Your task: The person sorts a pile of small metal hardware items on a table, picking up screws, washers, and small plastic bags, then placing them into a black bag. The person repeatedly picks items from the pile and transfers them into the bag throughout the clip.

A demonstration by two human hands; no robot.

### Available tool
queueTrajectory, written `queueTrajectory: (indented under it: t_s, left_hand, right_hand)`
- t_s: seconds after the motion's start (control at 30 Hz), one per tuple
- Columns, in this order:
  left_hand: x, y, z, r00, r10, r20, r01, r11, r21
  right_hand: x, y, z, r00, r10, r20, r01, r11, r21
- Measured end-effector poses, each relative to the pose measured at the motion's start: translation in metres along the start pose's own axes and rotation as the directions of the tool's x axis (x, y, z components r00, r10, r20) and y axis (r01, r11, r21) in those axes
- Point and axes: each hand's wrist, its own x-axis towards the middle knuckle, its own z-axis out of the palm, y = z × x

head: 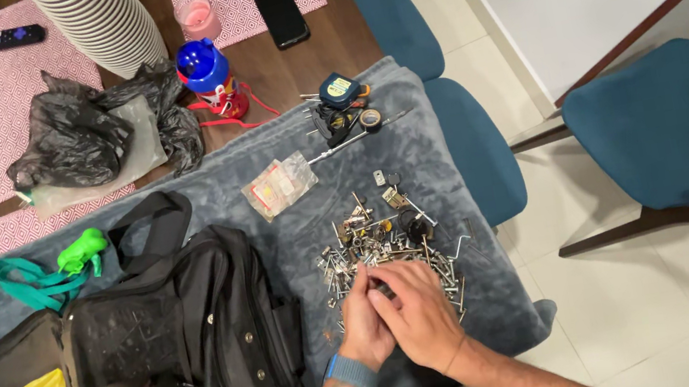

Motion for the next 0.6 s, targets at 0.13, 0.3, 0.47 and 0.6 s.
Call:
queueTrajectory:
  t_s: [0.13,0.3,0.47,0.6]
  left_hand:
    - [-0.008,0.008,-0.013,1.0,-0.013,-0.02,0.016,0.987,0.158]
    - [-0.016,0.009,-0.008,0.993,0.003,-0.114,0.02,0.978,0.206]
    - [-0.025,0.008,-0.003,0.998,0.021,-0.063,-0.007,0.978,0.209]
    - [-0.029,0.015,-0.005,0.997,0.044,-0.066,-0.03,0.978,0.204]
  right_hand:
    - [0.008,0.035,-0.012,0.922,0.382,0.059,-0.386,0.913,0.133]
    - [0.038,0.107,0.004,0.875,0.481,0.054,-0.461,0.862,-0.211]
    - [0.044,0.131,0.029,0.85,0.519,0.087,-0.45,0.802,-0.393]
    - [0.046,0.166,0.022,0.663,0.718,0.213,-0.739,0.672,0.037]
